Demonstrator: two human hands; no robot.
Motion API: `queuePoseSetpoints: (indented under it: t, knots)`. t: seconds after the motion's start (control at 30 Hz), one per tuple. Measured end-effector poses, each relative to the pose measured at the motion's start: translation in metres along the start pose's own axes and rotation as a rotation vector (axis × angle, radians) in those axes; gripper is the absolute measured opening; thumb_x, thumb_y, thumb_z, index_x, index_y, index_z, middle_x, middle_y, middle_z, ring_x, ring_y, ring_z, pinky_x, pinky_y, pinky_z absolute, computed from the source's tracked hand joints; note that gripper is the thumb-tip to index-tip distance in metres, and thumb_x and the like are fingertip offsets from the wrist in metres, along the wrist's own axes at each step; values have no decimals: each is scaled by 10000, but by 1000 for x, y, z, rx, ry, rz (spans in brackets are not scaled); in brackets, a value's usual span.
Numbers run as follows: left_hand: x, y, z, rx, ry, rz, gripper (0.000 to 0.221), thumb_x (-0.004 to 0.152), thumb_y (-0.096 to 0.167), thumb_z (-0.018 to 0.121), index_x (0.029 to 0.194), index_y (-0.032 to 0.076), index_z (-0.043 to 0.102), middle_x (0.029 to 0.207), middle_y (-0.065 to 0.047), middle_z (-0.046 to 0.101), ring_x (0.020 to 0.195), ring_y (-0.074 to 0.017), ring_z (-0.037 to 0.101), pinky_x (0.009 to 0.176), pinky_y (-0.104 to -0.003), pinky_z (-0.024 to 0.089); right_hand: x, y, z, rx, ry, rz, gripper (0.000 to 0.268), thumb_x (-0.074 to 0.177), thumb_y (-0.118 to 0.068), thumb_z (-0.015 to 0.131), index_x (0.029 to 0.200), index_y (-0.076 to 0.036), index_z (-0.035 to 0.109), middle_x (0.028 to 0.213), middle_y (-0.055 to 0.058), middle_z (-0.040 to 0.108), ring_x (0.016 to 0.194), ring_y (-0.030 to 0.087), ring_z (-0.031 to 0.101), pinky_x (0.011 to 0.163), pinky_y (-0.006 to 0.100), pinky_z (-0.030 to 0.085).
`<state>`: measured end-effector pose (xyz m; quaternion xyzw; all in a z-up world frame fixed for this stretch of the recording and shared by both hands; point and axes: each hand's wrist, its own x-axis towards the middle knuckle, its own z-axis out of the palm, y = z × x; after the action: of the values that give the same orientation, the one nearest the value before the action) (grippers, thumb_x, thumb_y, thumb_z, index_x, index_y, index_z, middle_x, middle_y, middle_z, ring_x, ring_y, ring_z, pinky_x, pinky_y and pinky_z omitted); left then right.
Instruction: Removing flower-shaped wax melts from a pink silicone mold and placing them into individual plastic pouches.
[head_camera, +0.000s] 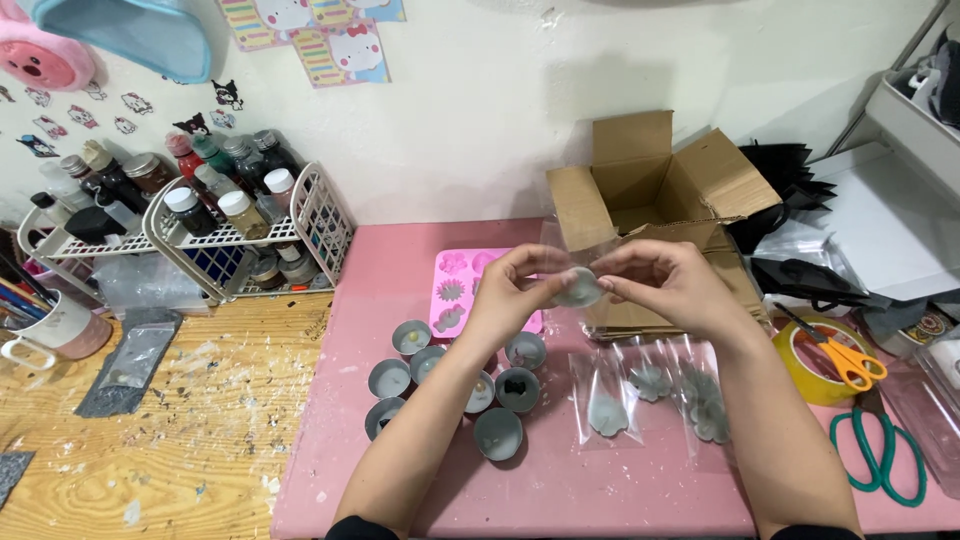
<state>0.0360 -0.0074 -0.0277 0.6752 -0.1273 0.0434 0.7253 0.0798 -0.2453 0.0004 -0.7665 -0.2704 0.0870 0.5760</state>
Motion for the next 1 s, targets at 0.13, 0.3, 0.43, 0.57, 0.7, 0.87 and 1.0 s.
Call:
queuePoseSetpoints:
  t: [0.13, 0.3, 0.43, 0.57, 0.7, 0.87, 1.0]
  knots:
    - [2, -9, -1, 3, 6, -9, 253, 950, 152, 737, 1176, 52, 681, 1087, -91, 773, 918, -121, 737, 721, -244, 603, -1, -8, 4, 30, 16, -27, 269, 891, -88, 738, 1148, -9, 744, 1028, 83, 792, 899, 157, 759, 789, 312, 636]
    - [2, -10, 0, -89, 7, -4, 220, 944, 146, 730, 1135, 49, 682, 1081, -84, 765, 919, -128, 750, 760, -273, 638, 2, 0, 4, 81, 68, -19, 227, 892, -113, 742, 1087, 2, 764, 988, 81, 791, 886, 145, 756, 767, 308, 638]
    - [5, -15, -4, -172, 29, -51, 184, 955, 134, 726, 1104, 33, 687, 1065, -100, 770, 925, -137, 754, 799, -281, 647, -2, 3, -6, 83, 94, -35, 196, 906, -106, 747, 1061, 11, 769, 947, 93, 791, 855, 150, 750, 758, 303, 623]
    - [-2, -11, 6, -171, 32, 6, 166, 967, 130, 724, 1076, 16, 673, 1091, -112, 770, 983, -161, 748, 844, -290, 630, -17, -6, -12, 75, 148, -70, 160, 931, -89, 736, 1057, 7, 755, 940, 80, 775, 842, 128, 726, 752, 280, 591]
    - [-28, 16, 23, -14, -8, 179, 191, 1008, 152, 694, 1144, 32, 632, 1164, -112, 757, 1098, -184, 719, 939, -315, 599, -62, -11, -26, -21, 298, -153, 145, 964, -86, 708, 1081, -1, 711, 972, 42, 743, 865, 97, 696, 775, 244, 567]
    - [-90, 40, 57, 461, -168, 233, 368, 953, 221, 714, 1278, 71, 628, 1244, -153, 719, 1175, -301, 687, 983, -395, 542, -144, 45, -39, -146, 553, -14, 144, 1015, -114, 680, 1116, -13, 702, 944, 20, 693, 822, 82, 614, 720, 234, 495]
    - [-136, -9, 88, 788, -422, 95, 617, 934, 394, 661, 1456, 92, 527, 1400, -192, 594, 1332, -378, 554, 1101, -499, 445, -207, 155, -37, -59, 558, 293, 150, 1030, -120, 685, 1119, -4, 720, 822, 65, 639, 656, 136, 506, 553, 294, 388]
